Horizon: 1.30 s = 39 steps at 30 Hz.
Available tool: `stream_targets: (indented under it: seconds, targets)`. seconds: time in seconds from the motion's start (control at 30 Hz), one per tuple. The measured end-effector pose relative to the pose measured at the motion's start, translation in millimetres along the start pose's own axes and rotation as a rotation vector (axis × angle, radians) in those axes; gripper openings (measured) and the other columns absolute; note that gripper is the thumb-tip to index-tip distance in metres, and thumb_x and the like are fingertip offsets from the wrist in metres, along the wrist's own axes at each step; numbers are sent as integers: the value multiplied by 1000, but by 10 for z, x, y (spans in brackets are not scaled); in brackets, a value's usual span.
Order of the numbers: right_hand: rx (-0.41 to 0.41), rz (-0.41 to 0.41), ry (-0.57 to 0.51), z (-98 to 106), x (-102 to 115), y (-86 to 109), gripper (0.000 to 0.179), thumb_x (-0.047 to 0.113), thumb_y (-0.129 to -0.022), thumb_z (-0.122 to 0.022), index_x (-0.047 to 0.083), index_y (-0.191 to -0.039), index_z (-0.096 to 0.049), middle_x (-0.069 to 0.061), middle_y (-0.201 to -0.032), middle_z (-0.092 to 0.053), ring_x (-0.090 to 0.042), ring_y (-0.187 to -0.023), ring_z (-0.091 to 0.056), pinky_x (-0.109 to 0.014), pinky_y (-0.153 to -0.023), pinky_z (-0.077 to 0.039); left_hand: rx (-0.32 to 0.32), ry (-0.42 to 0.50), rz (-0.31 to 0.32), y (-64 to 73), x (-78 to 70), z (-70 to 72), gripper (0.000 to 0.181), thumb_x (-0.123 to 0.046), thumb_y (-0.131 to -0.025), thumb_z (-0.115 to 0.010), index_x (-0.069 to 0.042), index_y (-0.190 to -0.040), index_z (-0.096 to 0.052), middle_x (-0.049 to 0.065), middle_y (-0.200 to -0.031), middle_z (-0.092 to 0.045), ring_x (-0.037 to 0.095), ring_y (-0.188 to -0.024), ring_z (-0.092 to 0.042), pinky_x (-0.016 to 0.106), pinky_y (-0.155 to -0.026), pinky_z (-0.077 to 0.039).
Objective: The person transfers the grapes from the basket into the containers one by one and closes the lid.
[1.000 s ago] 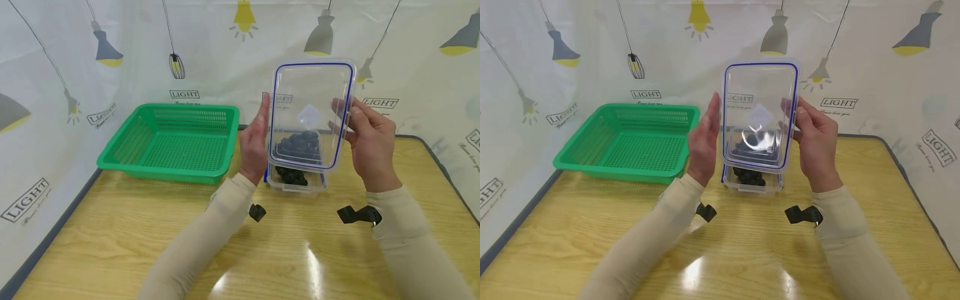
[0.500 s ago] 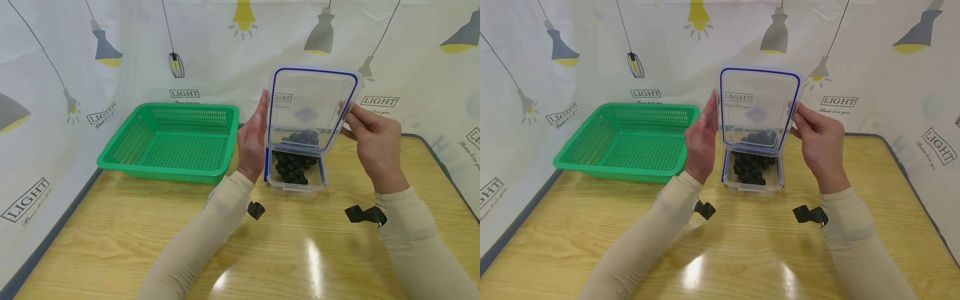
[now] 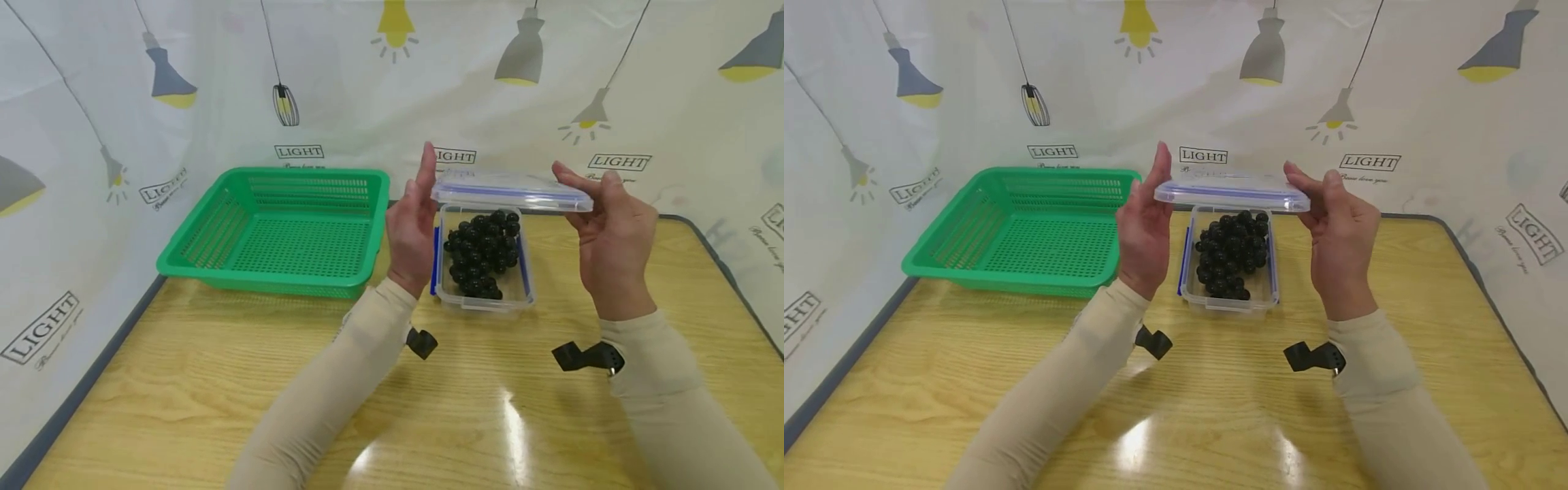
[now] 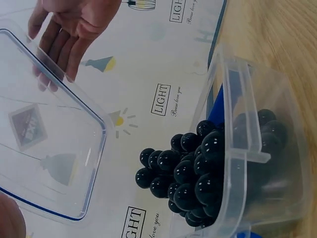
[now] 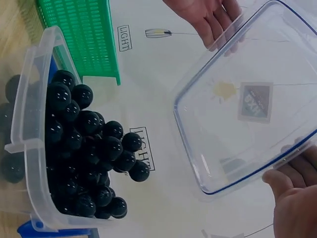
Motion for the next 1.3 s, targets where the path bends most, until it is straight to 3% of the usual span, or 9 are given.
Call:
stream_targets:
  seconds: [0.17,0.3,0.47,0.63,0.87,1.1,1.3]
  targets:
    - [43,-19,36,8,-62,14,23,-4,-96,-58,-20,-112,-62,-25,-115,-64,-32,-122,-55,-33,-93,-49,-18,33,72,47,76,25,44,-10,-106,-28,11,-144,-34,18,-155,-27,18,-143,-27,43,-113,-27]
    - [78,-67,21,73,-124,34,26,-14,-93,-54,-18,-118,-61,-23,-123,-62,-31,-124,-53,-30,-89,-51,-14,97,124,80,128,45,47,5,-98,-33,8,-145,-33,14,-156,-27,19,-143,-27,40,-112,-27]
    - [40,-112,121,176,-218,58,34,-16,-91,-58,-11,-125,-60,-17,-130,-61,-26,-126,-52,-29,-93,-48,-9,122,197,142,202,36,64,20,-85,-32,5,-148,-31,7,-157,-25,16,-143,-25,34,-112,-26]
    - [11,-143,223,259,-313,84,36,-13,-91,-60,-6,-127,-61,-12,-130,-62,-24,-124,-55,-29,-91,-48,-24,101,265,190,266,48,69,26,-80,-34,7,-146,-30,10,-158,-22,17,-143,-26,36,-111,-28]
    - [19,-215,318,427,-520,119,38,-9,-92,-62,-2,-129,-62,-7,-130,-62,-21,-124,-55,-24,-90,-49,-17,-35,400,292,411,108,64,26,-83,-39,10,-144,-31,16,-155,-25,25,-141,-28,35,-107,-36]
    - [20,-260,469,613,-746,170,38,-6,-93,-62,-1,-131,-61,-5,-130,-63,-17,-122,-56,-21,-90,-48,20,-112,519,475,764,193,60,16,-92,-53,1,-147,-35,5,-157,-27,13,-142,-27,27,-108,-32]
    - [11,-251,614,663,-845,167,40,-5,-92,-65,4,-130,-62,-3,-131,-62,-13,-120,-57,-18,-90,-47,88,-262,590,543,923,236,60,12,-90,-55,0,-146,-38,1,-156,-27,5,-139,-27,19,-105,-31]
Point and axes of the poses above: each hand's wrist, its own y-axis away from the middle knuckle, its own z-axis out of the back of the hand, x = y × z, the point moved 6 cm from there along -y, towards the middle knuckle
